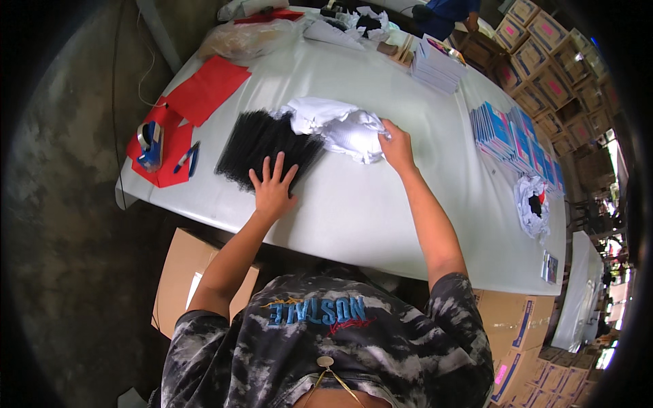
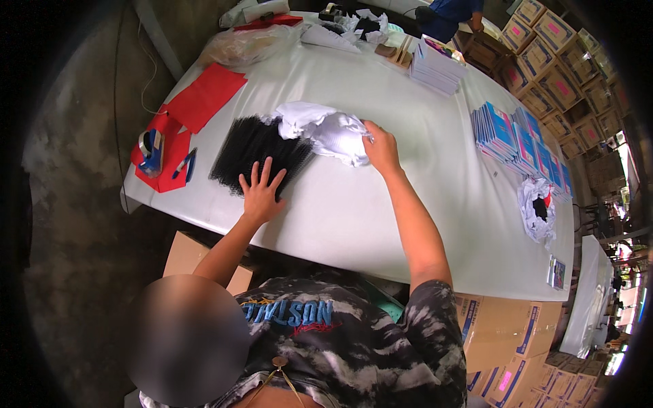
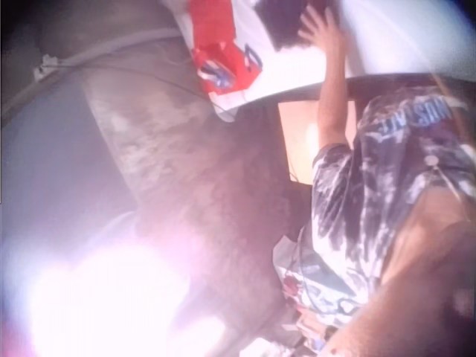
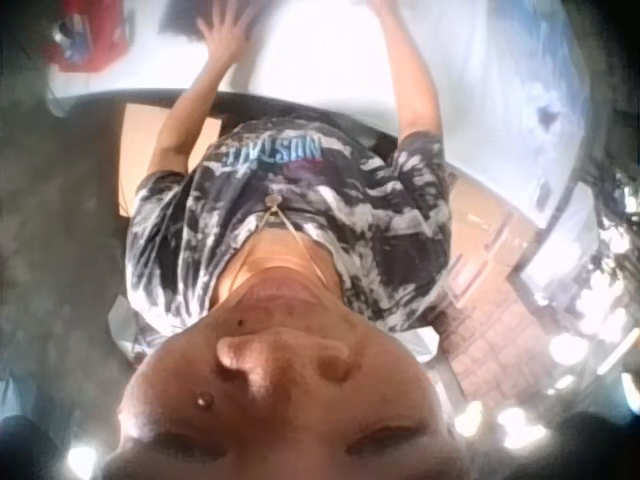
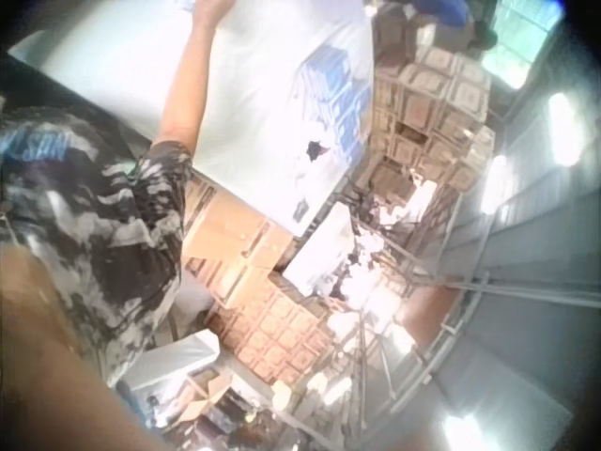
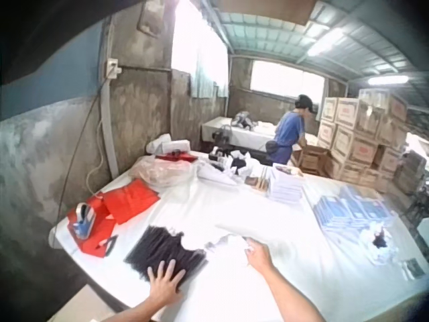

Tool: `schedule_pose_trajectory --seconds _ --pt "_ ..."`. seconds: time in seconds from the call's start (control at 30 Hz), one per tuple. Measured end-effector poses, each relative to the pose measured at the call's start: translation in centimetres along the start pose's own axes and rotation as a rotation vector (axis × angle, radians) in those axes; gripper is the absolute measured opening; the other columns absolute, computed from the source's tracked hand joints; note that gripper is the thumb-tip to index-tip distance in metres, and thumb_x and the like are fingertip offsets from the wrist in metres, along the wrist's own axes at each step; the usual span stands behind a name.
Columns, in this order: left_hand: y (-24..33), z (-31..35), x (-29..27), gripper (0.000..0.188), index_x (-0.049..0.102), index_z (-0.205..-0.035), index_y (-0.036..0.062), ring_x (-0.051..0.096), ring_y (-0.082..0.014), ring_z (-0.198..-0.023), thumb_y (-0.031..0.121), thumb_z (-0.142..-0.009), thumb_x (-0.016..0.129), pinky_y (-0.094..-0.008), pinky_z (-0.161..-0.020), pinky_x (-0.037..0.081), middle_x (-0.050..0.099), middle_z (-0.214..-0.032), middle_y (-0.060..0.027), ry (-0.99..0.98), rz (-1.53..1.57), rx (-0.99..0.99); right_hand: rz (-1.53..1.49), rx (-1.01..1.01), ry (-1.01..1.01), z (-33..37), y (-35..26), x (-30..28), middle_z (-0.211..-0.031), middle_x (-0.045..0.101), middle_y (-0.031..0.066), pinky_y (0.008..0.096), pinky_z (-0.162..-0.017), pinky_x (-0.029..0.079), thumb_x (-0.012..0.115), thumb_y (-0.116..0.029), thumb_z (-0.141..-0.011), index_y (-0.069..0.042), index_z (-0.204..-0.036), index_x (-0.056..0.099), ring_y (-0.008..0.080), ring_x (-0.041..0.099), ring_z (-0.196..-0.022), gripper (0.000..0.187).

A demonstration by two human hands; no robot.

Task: The person unwraps a bubble-wrapped package to reveal black spiral coils, then opens a cardboard box and removes several spiral-bound notebooks. They attach the coils to the notebooks and stack them on the table.

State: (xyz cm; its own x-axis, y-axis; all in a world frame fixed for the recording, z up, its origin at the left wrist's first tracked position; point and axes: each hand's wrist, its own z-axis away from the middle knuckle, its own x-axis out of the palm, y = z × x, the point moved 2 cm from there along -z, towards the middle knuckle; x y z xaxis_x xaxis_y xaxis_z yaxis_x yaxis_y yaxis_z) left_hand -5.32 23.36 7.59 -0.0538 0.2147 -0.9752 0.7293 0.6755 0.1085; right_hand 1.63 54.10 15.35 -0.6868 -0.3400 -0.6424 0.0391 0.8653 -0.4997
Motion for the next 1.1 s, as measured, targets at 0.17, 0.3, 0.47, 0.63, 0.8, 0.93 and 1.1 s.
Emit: schedule_pose_trajectory --seconds 0.17,0.3,0.47,0.63,0.8,0.93,1.1 --pt "0.0 -0.1 -1.0 0.083 0.039 -0.138 0.0290 0.017 -0.0387 -0.137 0.033 -0.063 0.075 -0.0691 -0.100 0.018 0.013 -0.153 -0.0081 -0.074 -0.064 0.007 -0.015 0.307 0.688 -5.9 6.4 -5.6 -0.096 0.066 0.0215 0.0355 -0.079 0.048 0.065 -0.003 -0.075 0.003 -0.105 0.061 0.0294 0.064 -0.085 0.030" --pt "0.3 -0.2 -1.8 0.084 0.040 -0.138 0.0291 0.016 -0.0374 -0.137 0.030 -0.062 0.075 -0.0678 -0.102 0.016 0.015 -0.153 -0.0081 -0.109 -0.066 -0.022 -0.558 0.435 0.539 -5.7 12.3 -9.4 -0.099 0.066 0.0125 0.0297 -0.080 0.046 0.065 -0.001 -0.077 0.007 -0.105 0.058 0.0201 0.061 -0.086 0.030" --pt "0.8 -0.6 -2.1 0.082 0.041 -0.137 0.0287 0.012 -0.0379 -0.139 0.025 -0.062 0.074 -0.0662 -0.104 0.012 0.015 -0.153 -0.0096 -0.150 -0.012 -0.049 -1.157 0.824 0.298 4.6 19.7 -11.2 -0.113 0.056 0.0108 0.0345 -0.089 0.046 0.063 0.000 -0.078 0.003 -0.119 0.048 0.0215 0.056 -0.103 0.044" --pt "6.4 -2.9 -3.7 0.079 0.037 -0.140 0.0185 0.010 -0.0404 -0.139 0.023 -0.068 0.072 -0.0598 -0.108 0.010 0.016 -0.152 -0.0139 -0.070 -0.076 -0.042 -1.033 1.238 0.212 15.0 18.9 -13.6 -0.125 0.047 0.0157 0.0399 -0.093 0.044 0.063 -0.009 -0.081 0.000 -0.137 0.029 0.0250 0.052 -0.109 0.066" --pt "11.3 -9.1 -0.4 0.059 0.041 -0.136 0.0138 0.033 -0.0371 -0.129 0.021 -0.082 0.063 -0.0486 -0.104 0.029 0.035 -0.141 -0.0178 -0.097 0.175 0.098 -0.681 1.178 0.398 17.1 16.4 -15.6 -0.140 0.032 0.0207 0.0419 -0.096 0.041 0.064 -0.015 -0.083 -0.005 -0.145 0.014 0.0294 0.045 -0.119 0.081" --pt "14.0 -14.7 4.0 0.053 0.041 -0.135 0.0117 0.042 -0.0371 -0.120 0.016 -0.085 0.060 -0.0460 -0.099 0.034 0.040 -0.136 -0.0181 -0.054 0.245 0.052 -0.407 0.983 0.388 18.7 18.7 -16.7 -0.142 0.032 0.0191 0.0399 -0.096 0.042 0.063 -0.012 -0.084 -0.004 -0.145 0.018 0.0318 0.042 -0.122 0.076" --pt "13.3 -17.9 7.2 0.022 0.061 -0.105 0.0073 0.056 -0.0341 -0.097 0.005 -0.086 0.052 -0.0404 -0.085 0.046 0.056 -0.109 -0.0175 -0.040 0.379 0.115 -0.195 1.041 0.494 23.6 22.3 -22.8 -0.140 0.036 0.0148 0.0367 -0.095 0.042 0.058 -0.007 -0.086 -0.003 -0.141 0.029 0.0295 0.042 -0.123 0.062"
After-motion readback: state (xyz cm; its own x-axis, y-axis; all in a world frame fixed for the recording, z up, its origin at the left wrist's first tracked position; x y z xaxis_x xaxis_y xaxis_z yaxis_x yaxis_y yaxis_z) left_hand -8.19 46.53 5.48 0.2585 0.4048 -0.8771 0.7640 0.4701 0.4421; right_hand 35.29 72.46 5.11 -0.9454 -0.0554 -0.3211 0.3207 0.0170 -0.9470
